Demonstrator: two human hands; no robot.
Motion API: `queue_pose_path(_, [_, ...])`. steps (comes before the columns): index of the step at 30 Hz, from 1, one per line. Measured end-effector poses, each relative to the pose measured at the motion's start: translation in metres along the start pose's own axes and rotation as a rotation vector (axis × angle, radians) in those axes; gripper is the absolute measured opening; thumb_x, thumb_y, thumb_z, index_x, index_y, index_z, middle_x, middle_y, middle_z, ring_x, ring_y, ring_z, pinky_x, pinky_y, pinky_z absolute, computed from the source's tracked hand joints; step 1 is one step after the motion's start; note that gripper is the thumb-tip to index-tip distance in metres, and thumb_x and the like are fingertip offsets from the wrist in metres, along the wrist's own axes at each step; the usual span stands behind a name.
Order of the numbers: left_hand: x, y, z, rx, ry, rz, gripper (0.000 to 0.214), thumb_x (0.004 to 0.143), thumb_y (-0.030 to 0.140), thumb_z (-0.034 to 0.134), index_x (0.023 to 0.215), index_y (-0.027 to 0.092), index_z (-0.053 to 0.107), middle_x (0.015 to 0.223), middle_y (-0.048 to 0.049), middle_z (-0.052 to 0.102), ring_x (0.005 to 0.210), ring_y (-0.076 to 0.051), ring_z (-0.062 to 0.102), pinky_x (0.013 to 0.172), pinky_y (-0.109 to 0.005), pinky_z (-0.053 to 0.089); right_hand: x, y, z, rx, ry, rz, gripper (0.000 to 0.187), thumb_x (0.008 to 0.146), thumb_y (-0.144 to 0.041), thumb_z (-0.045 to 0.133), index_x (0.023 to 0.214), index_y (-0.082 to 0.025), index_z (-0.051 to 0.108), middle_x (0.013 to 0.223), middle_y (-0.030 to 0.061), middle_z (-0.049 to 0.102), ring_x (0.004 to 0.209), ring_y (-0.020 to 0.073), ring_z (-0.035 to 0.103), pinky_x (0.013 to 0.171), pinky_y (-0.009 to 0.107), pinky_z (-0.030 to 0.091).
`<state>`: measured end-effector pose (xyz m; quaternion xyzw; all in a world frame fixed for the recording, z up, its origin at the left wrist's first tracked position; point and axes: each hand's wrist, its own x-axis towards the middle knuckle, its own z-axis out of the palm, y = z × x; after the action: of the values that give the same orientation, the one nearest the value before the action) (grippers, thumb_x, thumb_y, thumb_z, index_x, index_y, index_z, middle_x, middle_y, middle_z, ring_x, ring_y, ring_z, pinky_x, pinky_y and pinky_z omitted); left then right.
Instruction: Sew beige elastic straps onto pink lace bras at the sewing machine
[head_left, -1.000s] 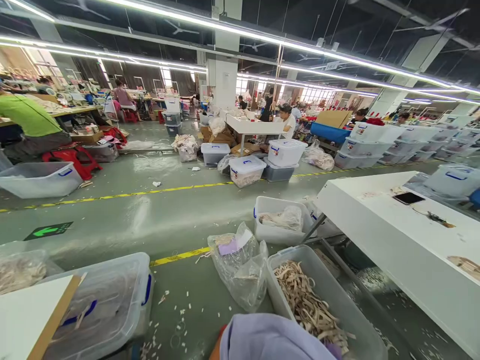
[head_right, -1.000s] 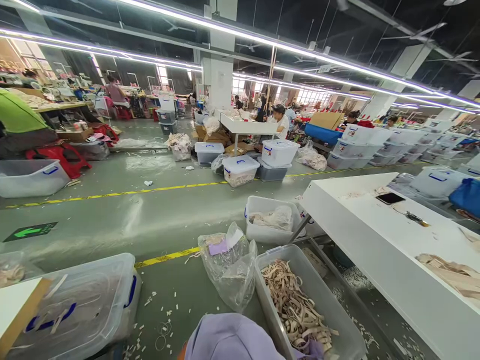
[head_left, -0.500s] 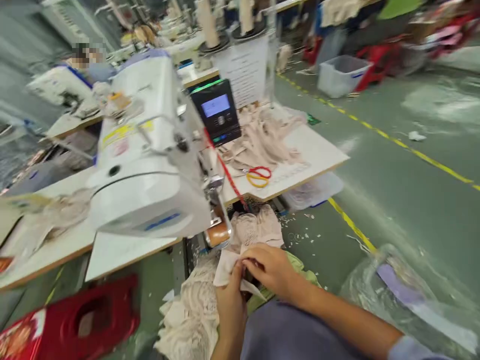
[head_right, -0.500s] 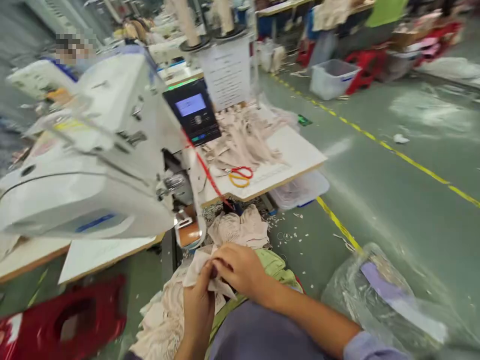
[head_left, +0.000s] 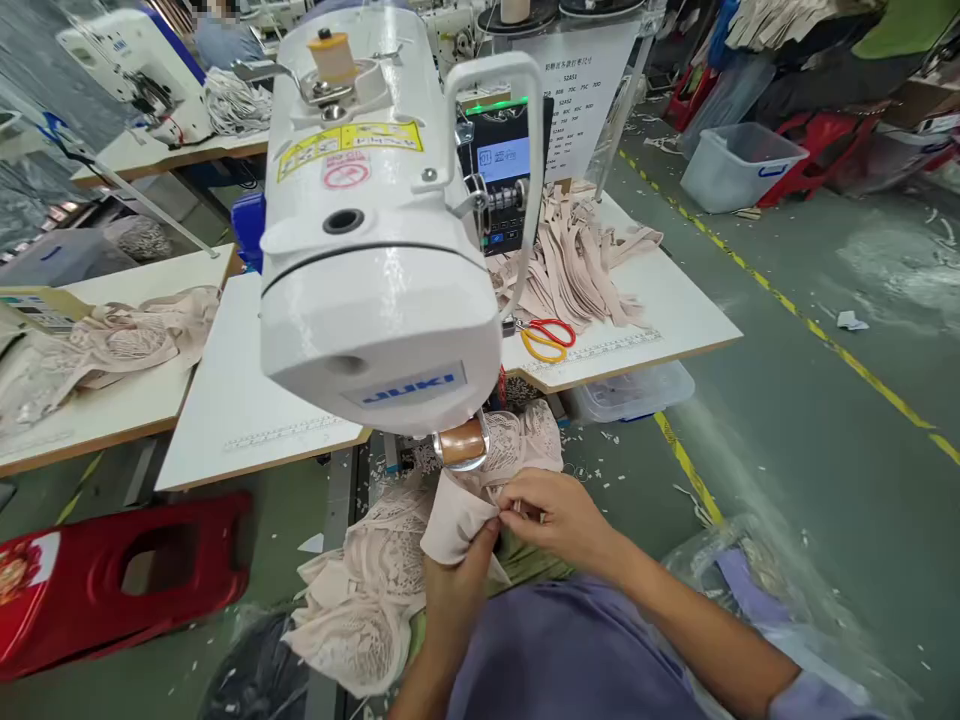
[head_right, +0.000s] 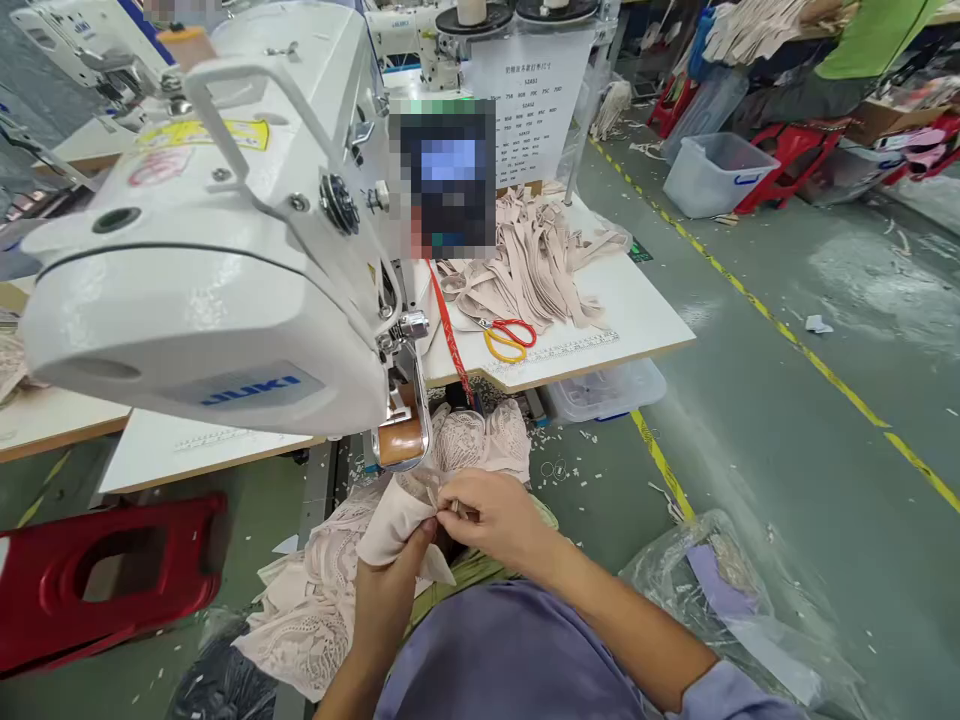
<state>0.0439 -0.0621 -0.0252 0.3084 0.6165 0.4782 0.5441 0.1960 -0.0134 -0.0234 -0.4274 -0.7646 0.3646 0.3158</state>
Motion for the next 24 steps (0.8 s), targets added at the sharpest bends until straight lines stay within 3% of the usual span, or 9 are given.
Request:
queue_pose_path(3, [0.002,0.006,-0.005,0.074,-0.047,0.078,0.029,0.065,0.037,0.081,0.086,0.018,0.077,0.084,-0.0067,0.078,0.083,-0.026,0.073,0.077,-0.035,0.059,0.004,-0.004,-0.010,0.052,-0.108,0.030,0.014,0.073,-0.005,0.063,0.069,-0.019,0.062,0.067,-0.0041,0.057,0.057,0.0081,0.048,0.057,0.020,0.033])
queue_pose_path(6, [0.004,0.008,-0.010,0.119,-0.087,0.111,0.021,0.065,0.038,0.080,0.067,0.018,0.074,0.061,-0.0032,0.072,0.061,-0.022,0.068,0.060,-0.032,0.057,0.009,-0.007,-0.013,0.074,-0.177,0.046,0.013,0.072,-0.006,0.061,0.068,-0.019,0.061,0.066,-0.0049,0.053,0.058,0.0085,0.046,0.057,0.020,0.032])
queue_pose_path(8, [0.003,0.008,-0.011,0.114,-0.095,0.098,0.021,0.066,0.038,0.079,0.065,0.018,0.073,0.056,-0.0019,0.069,0.056,-0.020,0.065,0.055,-0.030,0.055,0.010,-0.008,-0.012,0.074,-0.205,0.040,0.013,0.074,-0.007,0.059,0.069,-0.019,0.061,0.066,-0.0047,0.053,0.060,0.0094,0.046,0.058,0.020,0.033])
queue_pose_path(12, [0.003,0.009,-0.013,0.079,-0.057,0.048,0.020,0.070,0.037,0.077,0.070,0.018,0.073,0.059,-0.0008,0.069,0.058,-0.018,0.064,0.056,-0.027,0.053,0.009,-0.008,-0.007,0.102,-0.229,0.041,0.016,0.076,-0.006,0.056,0.074,-0.019,0.065,0.068,-0.0031,0.056,0.065,0.0108,0.049,0.062,0.021,0.035])
queue_pose_path(17, [0.012,0.010,-0.017,0.114,-0.209,-0.012,0.022,0.069,0.037,0.076,0.076,0.016,0.073,0.069,-0.0031,0.073,0.065,-0.018,0.066,0.064,-0.027,0.054,0.001,-0.008,0.003,0.019,-0.099,0.054,0.012,0.076,-0.009,0.059,0.069,-0.018,0.063,0.063,-0.0037,0.052,0.058,0.0098,0.044,0.056,0.021,0.031])
queue_pose_path(20, [0.014,0.010,-0.017,0.126,-0.156,0.008,0.028,0.066,0.036,0.077,0.085,0.016,0.075,0.082,-0.0060,0.077,0.077,-0.022,0.070,0.072,-0.031,0.056,-0.001,-0.008,0.005,-0.062,-0.052,0.039,0.011,0.074,-0.009,0.059,0.069,-0.018,0.062,0.064,-0.0033,0.053,0.057,0.0098,0.042,0.056,0.022,0.031])
queue_pose_path(24, [0.014,0.016,-0.014,0.191,-0.108,0.085,0.023,0.064,0.035,0.077,0.078,0.018,0.072,0.076,-0.0047,0.074,0.078,-0.023,0.069,0.072,-0.031,0.056,0.001,-0.006,-0.003,-0.011,-0.109,0.101,0.008,0.076,-0.012,0.062,0.075,-0.019,0.066,0.070,-0.0013,0.060,0.063,0.0116,0.050,0.060,0.023,0.036])
